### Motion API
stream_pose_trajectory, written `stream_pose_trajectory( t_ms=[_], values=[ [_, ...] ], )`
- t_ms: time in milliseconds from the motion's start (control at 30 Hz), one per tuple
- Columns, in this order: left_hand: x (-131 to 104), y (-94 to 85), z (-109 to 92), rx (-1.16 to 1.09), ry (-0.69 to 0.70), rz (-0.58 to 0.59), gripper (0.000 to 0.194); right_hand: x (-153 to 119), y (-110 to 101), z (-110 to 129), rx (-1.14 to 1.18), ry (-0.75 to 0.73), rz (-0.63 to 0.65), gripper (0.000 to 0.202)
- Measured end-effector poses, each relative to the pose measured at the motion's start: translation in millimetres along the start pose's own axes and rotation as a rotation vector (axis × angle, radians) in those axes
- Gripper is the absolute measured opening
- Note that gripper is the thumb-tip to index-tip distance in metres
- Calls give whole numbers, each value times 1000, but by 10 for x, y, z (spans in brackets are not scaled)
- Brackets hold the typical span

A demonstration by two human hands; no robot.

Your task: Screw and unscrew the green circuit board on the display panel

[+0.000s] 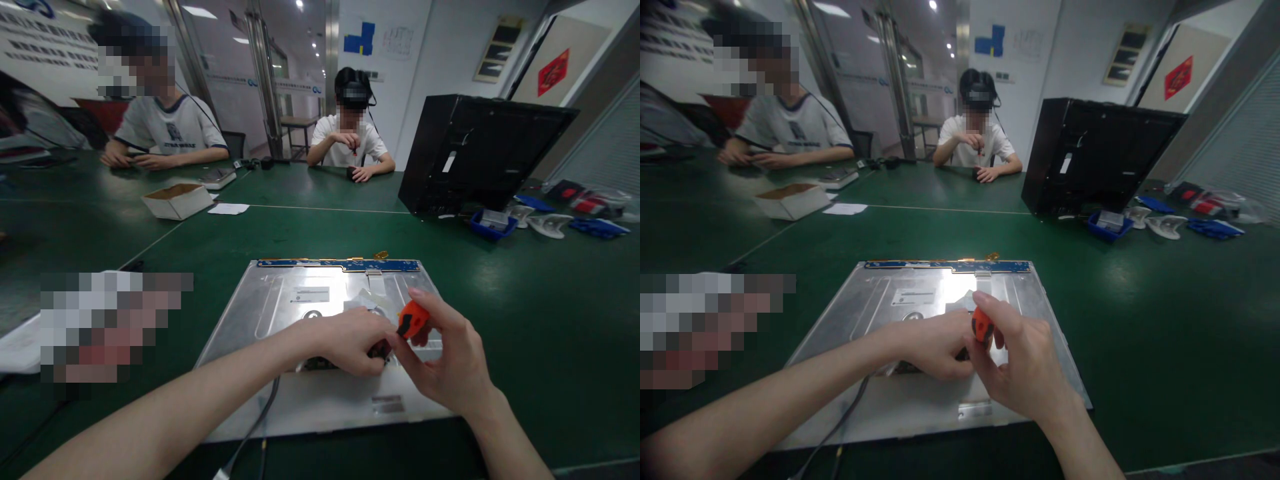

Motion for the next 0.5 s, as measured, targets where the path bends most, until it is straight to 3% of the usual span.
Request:
stream_pose_trajectory(
  t_ms=[500],
  values=[
    [2,5,13,-33,-36,14,15,-21,1,-4,70,35,42,61]
  ],
)
Point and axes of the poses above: each hand's wrist, its own x-axis towards the middle knuckle, its own y-axis out of the palm, z = x × y, the point moved 9 cm from there along x, towards the middle knuckle, and after that the axes turned 9 degrees about x, right-handed, at the moved point
